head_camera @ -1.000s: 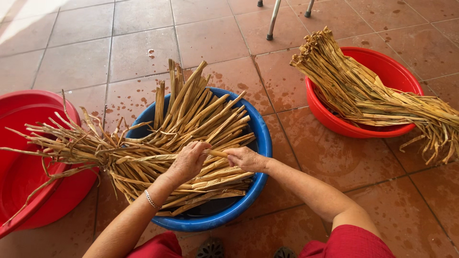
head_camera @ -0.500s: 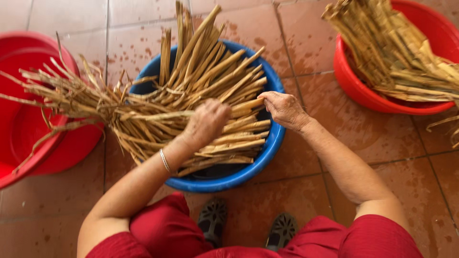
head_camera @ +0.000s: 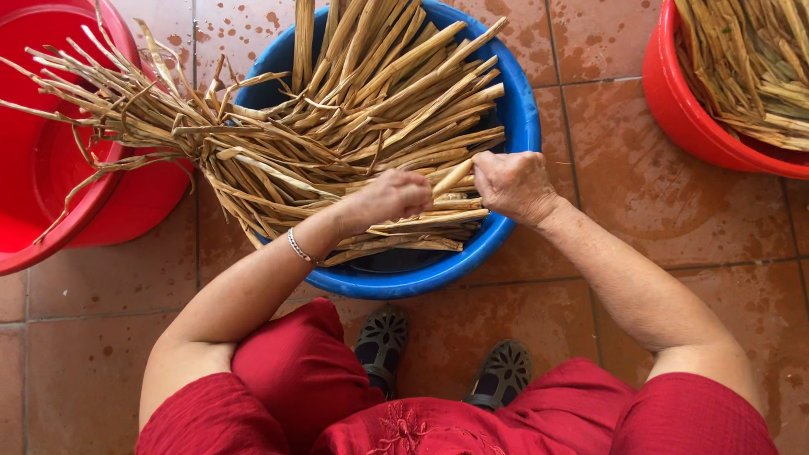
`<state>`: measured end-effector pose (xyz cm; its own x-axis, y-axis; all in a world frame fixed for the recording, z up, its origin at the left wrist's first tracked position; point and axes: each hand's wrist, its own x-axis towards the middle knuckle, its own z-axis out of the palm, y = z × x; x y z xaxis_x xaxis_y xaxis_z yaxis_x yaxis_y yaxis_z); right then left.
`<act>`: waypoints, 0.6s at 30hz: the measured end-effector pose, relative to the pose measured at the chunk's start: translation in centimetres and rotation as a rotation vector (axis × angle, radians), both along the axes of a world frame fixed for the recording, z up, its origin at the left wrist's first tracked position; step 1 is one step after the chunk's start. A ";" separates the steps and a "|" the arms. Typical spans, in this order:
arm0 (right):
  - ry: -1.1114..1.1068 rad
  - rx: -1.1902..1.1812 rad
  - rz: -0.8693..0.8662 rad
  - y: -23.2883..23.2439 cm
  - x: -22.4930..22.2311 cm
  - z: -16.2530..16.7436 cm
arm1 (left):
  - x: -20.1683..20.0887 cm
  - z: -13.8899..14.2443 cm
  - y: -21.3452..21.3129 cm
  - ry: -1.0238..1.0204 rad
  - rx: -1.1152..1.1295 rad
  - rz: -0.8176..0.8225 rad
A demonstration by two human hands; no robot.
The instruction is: The person sits on the floor and works a bundle of dried plant stalks in a blue water basin. They dunk and swish the stalks in the water, then strip and peel the outer layer off individual stalks by hand, one at a time, laying the peeled stalks back across the basin.
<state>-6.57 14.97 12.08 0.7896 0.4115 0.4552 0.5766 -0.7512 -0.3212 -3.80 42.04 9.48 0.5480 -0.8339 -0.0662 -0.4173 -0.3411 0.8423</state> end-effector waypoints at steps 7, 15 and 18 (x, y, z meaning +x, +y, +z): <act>0.137 0.098 0.130 1.6 -0.6 -0.4 | 0.3 3.9 0.6 0.030 -0.201 0.535; 0.281 0.196 0.130 1.8 -0.9 0.2 | -0.2 4.2 2.1 -0.829 -0.052 0.193; 0.129 0.130 0.098 1.9 -0.9 0.5 | -1.1 2.4 1.5 -0.379 -0.170 0.192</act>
<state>-7.51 16.91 12.58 0.8037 0.4339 0.4072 0.5930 -0.6408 -0.4876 -4.90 43.55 11.93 0.6530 -0.6964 0.2975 -0.6494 -0.3128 0.6931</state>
